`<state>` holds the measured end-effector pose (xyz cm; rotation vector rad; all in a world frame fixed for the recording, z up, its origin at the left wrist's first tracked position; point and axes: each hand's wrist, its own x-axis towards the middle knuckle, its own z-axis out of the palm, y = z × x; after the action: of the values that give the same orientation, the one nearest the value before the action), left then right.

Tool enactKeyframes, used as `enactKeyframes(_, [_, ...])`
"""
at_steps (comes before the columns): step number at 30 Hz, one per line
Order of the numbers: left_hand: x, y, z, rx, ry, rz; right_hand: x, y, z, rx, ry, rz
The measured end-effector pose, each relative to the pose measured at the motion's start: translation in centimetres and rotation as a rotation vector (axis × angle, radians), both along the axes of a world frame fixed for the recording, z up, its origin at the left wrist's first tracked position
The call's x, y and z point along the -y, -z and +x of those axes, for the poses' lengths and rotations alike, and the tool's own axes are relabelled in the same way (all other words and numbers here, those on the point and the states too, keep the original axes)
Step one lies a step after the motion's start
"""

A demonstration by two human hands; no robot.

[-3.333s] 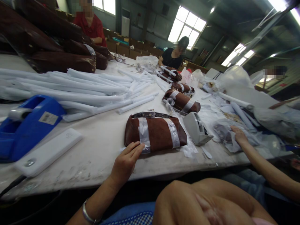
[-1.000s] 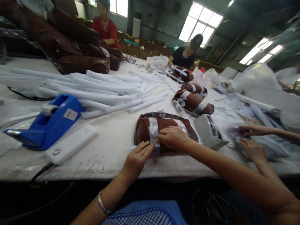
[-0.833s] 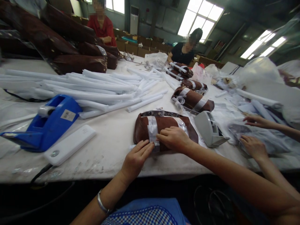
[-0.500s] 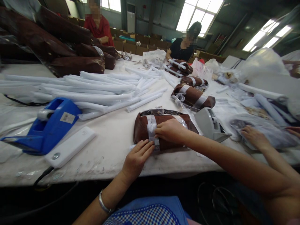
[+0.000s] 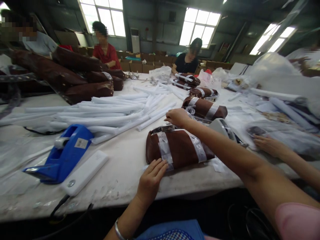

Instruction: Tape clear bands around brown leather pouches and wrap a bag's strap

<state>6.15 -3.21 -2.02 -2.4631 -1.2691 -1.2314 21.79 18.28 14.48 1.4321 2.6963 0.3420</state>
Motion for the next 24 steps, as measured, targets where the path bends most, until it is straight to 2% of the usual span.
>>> enactKeyframes(3, [0.2, -0.7, -0.2, 0.082, 0.033, -0.082, 2.7, 0.6, 2.6, -0.226, 0.005, 0.045])
enactKeyframes(7, [0.5, -3.7, -0.4, 0.280, 0.042, -0.252, 8.2, 3.2, 7.6, -0.516, -0.116, 0.001])
enactKeyframes(10, [-0.6, -6.2, 0.4, 0.306, -0.045, -0.201, 10.2, 5.5, 11.9, -0.606, 0.033, 0.087])
enactKeyframes(12, [-1.9, -6.8, 1.5, 0.167, -0.076, -0.137, 10.4, 7.0, 14.4, -0.648, 0.197, 0.102])
enactKeyframes(15, [-3.8, -5.8, 3.1, -0.067, -0.100, -0.123, 10.2, 8.9, 16.6, -0.721, 0.368, -0.003])
enactKeyframes(17, [-4.5, -4.6, 3.5, -0.127, -0.123, -0.168, 9.9, 9.7, 17.2, -0.799, 0.399, -0.092])
enactKeyframes(19, [-4.7, -3.9, 3.2, -0.141, -0.092, -0.229, 9.6, 10.1, 17.6, -0.922, 0.458, -0.165])
enactKeyframes(22, [-4.8, -3.7, 1.6, 0.029, -0.050, -0.296, 8.7, 9.8, 18.3, -1.154, 0.675, -0.356])
enactKeyframes(24, [-5.0, -3.5, 0.3, 0.360, -0.156, -0.384, 8.3, 9.3, 18.7, -1.248, 0.744, -0.518])
